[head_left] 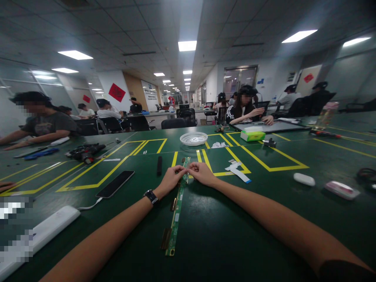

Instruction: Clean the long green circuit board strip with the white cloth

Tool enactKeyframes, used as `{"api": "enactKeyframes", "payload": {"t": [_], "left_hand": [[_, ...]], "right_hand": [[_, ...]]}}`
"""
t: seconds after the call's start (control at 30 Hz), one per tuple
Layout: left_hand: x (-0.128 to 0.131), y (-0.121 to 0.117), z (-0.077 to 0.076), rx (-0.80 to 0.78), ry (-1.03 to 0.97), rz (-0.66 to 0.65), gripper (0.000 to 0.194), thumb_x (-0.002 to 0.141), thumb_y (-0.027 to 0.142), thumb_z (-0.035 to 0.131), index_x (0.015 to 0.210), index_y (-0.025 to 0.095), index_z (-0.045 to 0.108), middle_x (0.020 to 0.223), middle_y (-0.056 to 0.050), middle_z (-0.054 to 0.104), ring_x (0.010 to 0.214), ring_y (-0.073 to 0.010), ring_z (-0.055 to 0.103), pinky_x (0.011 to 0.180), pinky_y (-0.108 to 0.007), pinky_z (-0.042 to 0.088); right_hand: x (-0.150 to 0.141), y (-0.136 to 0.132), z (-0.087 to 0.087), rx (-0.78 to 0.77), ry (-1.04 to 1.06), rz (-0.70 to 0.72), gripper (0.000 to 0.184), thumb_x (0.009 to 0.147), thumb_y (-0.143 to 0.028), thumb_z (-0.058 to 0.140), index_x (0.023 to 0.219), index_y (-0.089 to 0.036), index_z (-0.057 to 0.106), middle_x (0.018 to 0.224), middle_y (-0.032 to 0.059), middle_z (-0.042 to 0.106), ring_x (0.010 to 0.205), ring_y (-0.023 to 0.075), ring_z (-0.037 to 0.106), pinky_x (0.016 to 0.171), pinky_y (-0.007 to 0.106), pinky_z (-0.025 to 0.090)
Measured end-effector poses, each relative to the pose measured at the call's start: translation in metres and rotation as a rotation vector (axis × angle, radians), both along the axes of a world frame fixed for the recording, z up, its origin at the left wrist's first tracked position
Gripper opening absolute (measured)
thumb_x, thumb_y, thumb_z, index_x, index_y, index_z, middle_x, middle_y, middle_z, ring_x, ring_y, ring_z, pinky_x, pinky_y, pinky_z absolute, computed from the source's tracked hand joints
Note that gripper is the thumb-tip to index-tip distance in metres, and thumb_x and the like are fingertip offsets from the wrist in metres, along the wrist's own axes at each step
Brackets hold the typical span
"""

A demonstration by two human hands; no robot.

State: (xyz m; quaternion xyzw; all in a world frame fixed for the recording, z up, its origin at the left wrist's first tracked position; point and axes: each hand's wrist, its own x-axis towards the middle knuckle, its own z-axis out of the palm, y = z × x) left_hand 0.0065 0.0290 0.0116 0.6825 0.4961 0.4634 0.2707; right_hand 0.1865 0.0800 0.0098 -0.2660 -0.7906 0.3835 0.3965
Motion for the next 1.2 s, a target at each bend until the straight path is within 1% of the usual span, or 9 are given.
{"api": "enactKeyframes", "payload": {"t": [0.1,0.23,0.3,0.47,0.53,0.7,0.87,1.07,1.2], "left_hand": [[0.0006,-0.0006,0.0001,0.002,0.01,0.001,0.036,0.085,0.049,0.063,0.085,0.014,0.072,0.08,-0.005,0.07,0.072,-0.0193,0.06,0.064,-0.026,0.044],[0.0024,-0.002,0.0012,-0.005,0.015,0.01,0.036,0.086,0.05,0.062,0.081,0.015,0.069,0.071,-0.003,0.065,0.064,-0.0173,0.056,0.058,-0.025,0.041],[0.0026,-0.0019,0.0016,-0.006,0.01,0.02,0.036,0.086,0.05,0.061,0.08,0.015,0.068,0.07,-0.002,0.064,0.063,-0.017,0.055,0.057,-0.025,0.04],[-0.0002,0.0009,-0.0004,-0.009,-0.025,0.057,0.037,0.086,0.05,0.06,0.08,0.014,0.067,0.07,-0.002,0.063,0.064,-0.0167,0.055,0.057,-0.024,0.04],[-0.0012,0.0018,-0.0018,-0.015,-0.039,0.064,0.037,0.086,0.05,0.059,0.08,0.014,0.066,0.07,-0.002,0.062,0.063,-0.0162,0.055,0.056,-0.024,0.04],[-0.0005,0.001,-0.0032,-0.027,-0.045,0.051,0.038,0.085,0.051,0.062,0.081,0.014,0.067,0.069,-0.002,0.063,0.059,-0.0153,0.054,0.053,-0.023,0.038],[0.0003,0.0003,-0.0026,-0.024,-0.039,0.047,0.039,0.082,0.053,0.065,0.079,0.014,0.067,0.069,-0.002,0.064,0.06,-0.0162,0.055,0.054,-0.024,0.04],[0.0013,0.0,-0.0005,-0.029,-0.042,0.042,0.038,0.084,0.051,0.063,0.082,0.014,0.069,0.071,-0.002,0.064,0.062,-0.0161,0.055,0.055,-0.024,0.039],[0.0014,0.0002,-0.0001,-0.04,-0.049,0.042,0.039,0.084,0.052,0.063,0.084,0.014,0.069,0.069,-0.001,0.063,0.059,-0.0152,0.053,0.053,-0.023,0.037]], "right_hand": [[-0.0004,0.0009,-0.0004,-0.02,-0.003,0.0,0.022,0.084,-0.038,0.062,0.079,-0.017,0.059,0.054,-0.0046,0.054,0.048,0.0113,0.05,0.048,0.022,0.036],[-0.0013,0.0032,-0.0017,-0.063,-0.001,0.017,0.022,0.084,-0.038,0.061,0.077,-0.018,0.057,0.052,-0.0052,0.052,0.045,0.0107,0.049,0.046,0.022,0.035],[-0.0016,0.0041,-0.0022,-0.096,0.003,0.04,0.024,0.085,-0.04,0.059,0.078,-0.018,0.055,0.052,-0.0057,0.052,0.043,0.0104,0.049,0.044,0.022,0.034],[-0.0011,0.0044,-0.0025,-0.138,0.023,0.074,0.025,0.086,-0.041,0.059,0.092,-0.017,0.055,0.053,-0.0079,0.051,0.043,0.0101,0.049,0.045,0.021,0.036],[-0.0009,0.0039,-0.0024,-0.135,0.021,0.073,0.026,0.084,-0.04,0.061,0.094,-0.017,0.056,0.052,-0.0082,0.051,0.043,0.01,0.049,0.045,0.021,0.036],[-0.0011,0.0017,-0.0015,-0.109,0.015,0.054,0.025,0.083,-0.04,0.065,0.089,-0.017,0.058,0.051,-0.0072,0.052,0.044,0.0096,0.048,0.045,0.02,0.033],[-0.0009,0.0008,-0.0007,-0.103,0.02,0.058,0.024,0.083,-0.04,0.065,0.081,-0.017,0.056,0.053,-0.0062,0.052,0.045,0.01,0.05,0.045,0.021,0.035],[-0.0007,0.0035,-0.0033,-0.122,0.012,0.084,0.018,0.085,-0.034,0.061,0.079,-0.019,0.053,0.054,-0.0066,0.052,0.044,0.0094,0.051,0.045,0.02,0.038],[-0.001,0.0052,-0.0049,-0.138,0.02,0.081,0.018,0.084,-0.034,0.061,0.079,-0.019,0.053,0.054,-0.0069,0.051,0.043,0.0089,0.05,0.044,0.02,0.036]]}}
